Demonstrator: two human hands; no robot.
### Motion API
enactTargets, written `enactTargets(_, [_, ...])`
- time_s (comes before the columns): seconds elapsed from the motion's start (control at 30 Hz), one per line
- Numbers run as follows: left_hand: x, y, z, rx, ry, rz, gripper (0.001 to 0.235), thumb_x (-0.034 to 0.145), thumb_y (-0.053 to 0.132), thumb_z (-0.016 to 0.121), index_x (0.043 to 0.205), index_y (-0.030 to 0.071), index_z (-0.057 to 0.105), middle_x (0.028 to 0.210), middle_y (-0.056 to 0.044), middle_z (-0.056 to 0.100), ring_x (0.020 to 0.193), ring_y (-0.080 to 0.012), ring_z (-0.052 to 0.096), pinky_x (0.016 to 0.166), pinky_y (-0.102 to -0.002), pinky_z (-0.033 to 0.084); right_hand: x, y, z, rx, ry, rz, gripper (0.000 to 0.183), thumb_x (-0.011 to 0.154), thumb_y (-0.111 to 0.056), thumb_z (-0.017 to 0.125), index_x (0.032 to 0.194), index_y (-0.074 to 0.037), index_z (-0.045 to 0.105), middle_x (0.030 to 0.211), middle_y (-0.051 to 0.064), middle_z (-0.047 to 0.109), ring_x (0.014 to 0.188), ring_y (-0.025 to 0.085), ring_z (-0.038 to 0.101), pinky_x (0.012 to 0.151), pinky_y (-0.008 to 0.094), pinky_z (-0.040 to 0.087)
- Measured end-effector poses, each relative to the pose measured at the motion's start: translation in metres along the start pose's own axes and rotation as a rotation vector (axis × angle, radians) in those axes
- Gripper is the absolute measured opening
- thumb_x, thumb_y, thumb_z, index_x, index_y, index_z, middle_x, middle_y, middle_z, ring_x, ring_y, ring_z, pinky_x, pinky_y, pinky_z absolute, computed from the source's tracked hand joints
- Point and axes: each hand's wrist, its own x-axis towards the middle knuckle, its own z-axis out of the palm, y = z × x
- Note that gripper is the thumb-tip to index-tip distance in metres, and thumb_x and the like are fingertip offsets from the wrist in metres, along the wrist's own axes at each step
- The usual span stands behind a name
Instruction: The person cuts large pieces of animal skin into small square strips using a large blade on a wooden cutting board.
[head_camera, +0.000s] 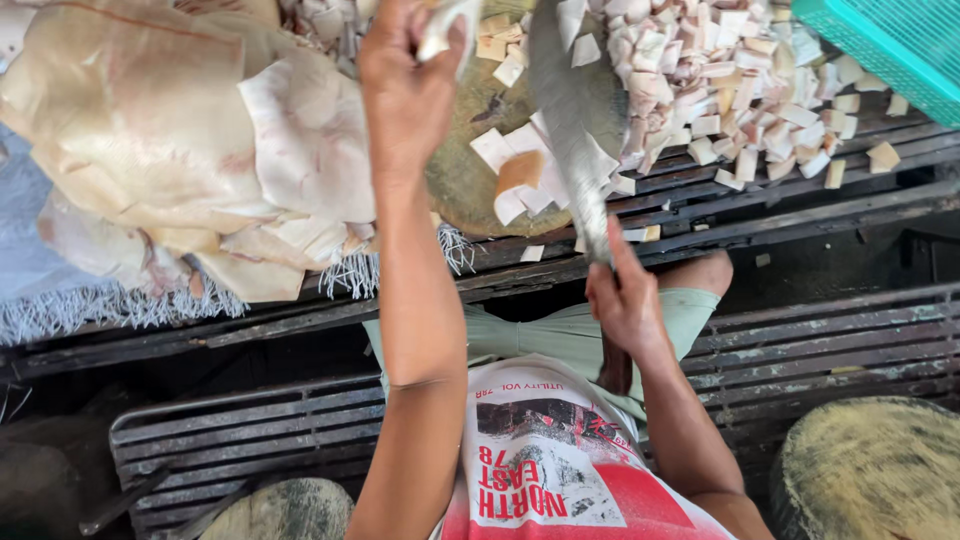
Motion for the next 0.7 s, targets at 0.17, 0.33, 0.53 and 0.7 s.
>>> enactTargets(0.17, [-0.014, 0.016, -0.049, 0.067, 0.079, -0.102, 0.038, 0.099, 0.0, 0.076, 0.086, 0.006, 0.042, 0.078, 0.005, 0.037, 0.072, -0.0103, 0.035, 0.065, -0.027, 0.035, -0.017, 0.009, 0.015, -0.408, -0.184, -0.258, 0.064, 0.096, -0.009, 0.06, 0.156, -0.016, 0.04, 0.079, 0.025, 0.069, 0.062, 0.041, 0.066, 0.059, 0.052, 0.053])
enactTargets(0.33, [-0.046, -0.001, -0.042, -0.445, 0.105, -0.348, 0.034, 0.094, 0.001, 0.078, 0.082, 0.012, 0.048, 0.078, 0.002, 0.054, 0.072, -0.0097, 0.05, 0.069, -0.026, 0.048, -0.009, 0.02, 0.014, -0.641, -0.148, -0.255, 0.062, 0.097, -0.011, 0.058, 0.156, -0.019, 0.042, 0.081, 0.025, 0.07, 0.067, 0.047, 0.066, 0.062, 0.059, 0.052])
enactTargets(0.53, [-0.105, -0.033, -0.02, -0.842, 0.172, -0.758, 0.019, 0.084, 0.005, 0.076, 0.096, 0.008, 0.061, 0.089, -0.005, 0.07, 0.081, -0.0154, 0.068, 0.073, -0.031, 0.06, 0.033, 0.026, -0.004, -0.685, 0.009, -0.28, 0.062, 0.1, -0.007, 0.057, 0.159, -0.012, 0.039, 0.083, 0.027, 0.068, 0.071, 0.047, 0.066, 0.066, 0.057, 0.053])
enactTargets(0.7, [-0.162, -0.105, -0.033, -0.291, 0.173, -0.75, 0.033, 0.092, 0.009, 0.08, 0.111, -0.003, 0.055, 0.096, -0.01, 0.064, 0.081, -0.0146, 0.061, 0.069, -0.029, 0.053, 0.038, 0.015, -0.005, -0.559, 0.043, -0.192, 0.065, 0.098, -0.004, 0.058, 0.16, -0.013, 0.04, 0.082, 0.031, 0.067, 0.076, 0.048, 0.068, 0.069, 0.053, 0.055])
